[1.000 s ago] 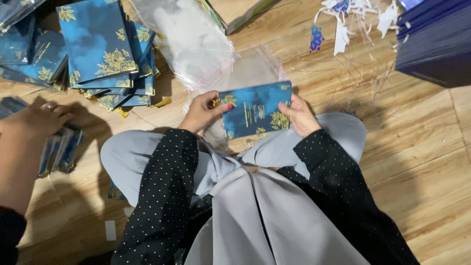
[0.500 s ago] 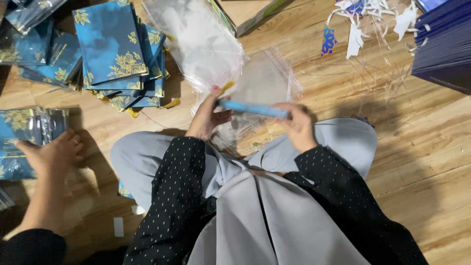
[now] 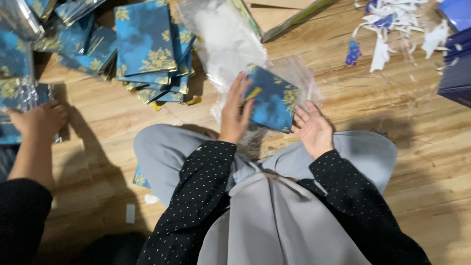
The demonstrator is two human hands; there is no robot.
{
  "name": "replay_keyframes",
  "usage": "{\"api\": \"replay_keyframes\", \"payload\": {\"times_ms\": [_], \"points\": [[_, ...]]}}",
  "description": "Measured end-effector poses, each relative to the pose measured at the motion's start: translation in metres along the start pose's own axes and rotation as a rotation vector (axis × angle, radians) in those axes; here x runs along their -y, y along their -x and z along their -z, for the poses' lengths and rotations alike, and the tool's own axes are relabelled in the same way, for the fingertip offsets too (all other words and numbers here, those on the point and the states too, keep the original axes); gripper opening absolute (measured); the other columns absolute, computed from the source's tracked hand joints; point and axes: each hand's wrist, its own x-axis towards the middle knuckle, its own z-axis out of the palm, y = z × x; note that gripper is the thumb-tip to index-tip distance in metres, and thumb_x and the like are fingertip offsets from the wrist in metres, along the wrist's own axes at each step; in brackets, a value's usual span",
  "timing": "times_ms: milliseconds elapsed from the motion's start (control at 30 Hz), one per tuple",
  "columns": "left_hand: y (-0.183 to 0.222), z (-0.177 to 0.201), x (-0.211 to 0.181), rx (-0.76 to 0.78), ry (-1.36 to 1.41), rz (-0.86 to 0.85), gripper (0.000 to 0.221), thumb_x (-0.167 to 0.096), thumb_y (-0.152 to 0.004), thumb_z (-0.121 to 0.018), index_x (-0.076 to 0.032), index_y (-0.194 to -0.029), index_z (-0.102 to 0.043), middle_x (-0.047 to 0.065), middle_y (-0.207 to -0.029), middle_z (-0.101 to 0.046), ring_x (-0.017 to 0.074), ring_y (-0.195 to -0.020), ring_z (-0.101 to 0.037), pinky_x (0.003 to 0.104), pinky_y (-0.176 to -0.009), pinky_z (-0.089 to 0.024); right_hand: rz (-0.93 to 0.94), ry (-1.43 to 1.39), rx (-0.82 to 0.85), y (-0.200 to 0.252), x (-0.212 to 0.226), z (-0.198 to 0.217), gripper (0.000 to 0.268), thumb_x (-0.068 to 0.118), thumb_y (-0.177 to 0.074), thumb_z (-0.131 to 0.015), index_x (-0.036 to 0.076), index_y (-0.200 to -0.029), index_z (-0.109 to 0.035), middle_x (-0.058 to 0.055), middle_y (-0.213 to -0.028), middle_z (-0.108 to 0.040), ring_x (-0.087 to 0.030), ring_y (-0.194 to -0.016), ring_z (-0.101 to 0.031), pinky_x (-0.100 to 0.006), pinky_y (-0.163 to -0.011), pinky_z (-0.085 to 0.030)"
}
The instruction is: The person picks up blue booklets from a pile, places each into a plastic sleeve, and stacks the packed items.
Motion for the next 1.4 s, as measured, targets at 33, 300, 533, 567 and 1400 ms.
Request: {"api": "replay_keyframes", "payload": {"times_ms": [33, 300, 533, 567, 1400], "points": [[-0.001, -0.002, -0.011, 0.068, -0.077, -0.095, 0.046, 0.0, -0.087, -0.054, -0.014, -0.129, -0.045, 0.014, -0.138, -0.036, 0.033, -0.122, -0.043, 0.041, -0.098, -0.041, -0.092, -0.001, -0.05, -0.011, -0.006, 0.017, 0.041, 0.039, -0.081, -0.054, 0.021, -0.115, -0.04, -0.004, -0.113, -0.036, -0.023, -0.111, -0.039, -0.042, -0.092, -0.033], [0.014, -0.034, -0.028, 0.323, 0.238, -0.151, 0.101, -0.07, -0.066, -0.057, -0.007, -0.14, -0.027, 0.014, -0.139, -0.037, 0.0306, -0.126, -0.039, 0.042, -0.105, -0.033, -0.126, -0.042, -0.174, -0.01, 0.009, -0.012, 0.065, 0.056, -0.076, -0.058, 0.014, -0.124, -0.046, -0.01, -0.125, -0.053, -0.024, -0.113, -0.053, -0.04, -0.097, -0.041], [0.016, -0.031, -0.002, 0.352, 0.481, 0.295, 0.036, -0.025, -0.097, -0.04, -0.008, -0.127, -0.05, 0.01, -0.124, -0.054, 0.0154, -0.118, -0.043, 0.036, -0.102, -0.032, -0.067, -0.086, -0.227, -0.015, 0.005, -0.007, 0.062, 0.048, -0.075, -0.065, 0.012, -0.122, -0.046, -0.012, -0.119, -0.056, -0.026, -0.11, -0.055, -0.046, -0.097, -0.042], [0.017, -0.03, -0.004, 0.359, 0.513, 0.299, 0.037, -0.025, -0.098, -0.039, -0.007, -0.129, -0.047, 0.013, -0.127, -0.051, 0.0179, -0.121, -0.041, 0.038, -0.104, -0.029, -0.081, -0.076, -0.228, -0.016, 0.003, -0.003, 0.063, 0.049, -0.075, -0.066, 0.012, -0.122, -0.045, -0.012, -0.12, -0.056, -0.026, -0.11, -0.055, -0.046, -0.097, -0.042], [-0.019, -0.031, 0.015, -0.018, 0.318, 0.537, 0.021, -0.013, -0.072, -0.076, -0.004, -0.08, -0.059, 0.003, -0.054, -0.056, 0.0043, -0.043, -0.051, 0.014, -0.037, -0.047, 0.079, -0.171, -0.183, -0.008, 0.015, -0.02, 0.065, 0.052, -0.075, -0.063, 0.007, -0.119, -0.048, -0.016, -0.118, -0.057, -0.029, -0.11, -0.054, -0.045, -0.097, -0.042]]}}
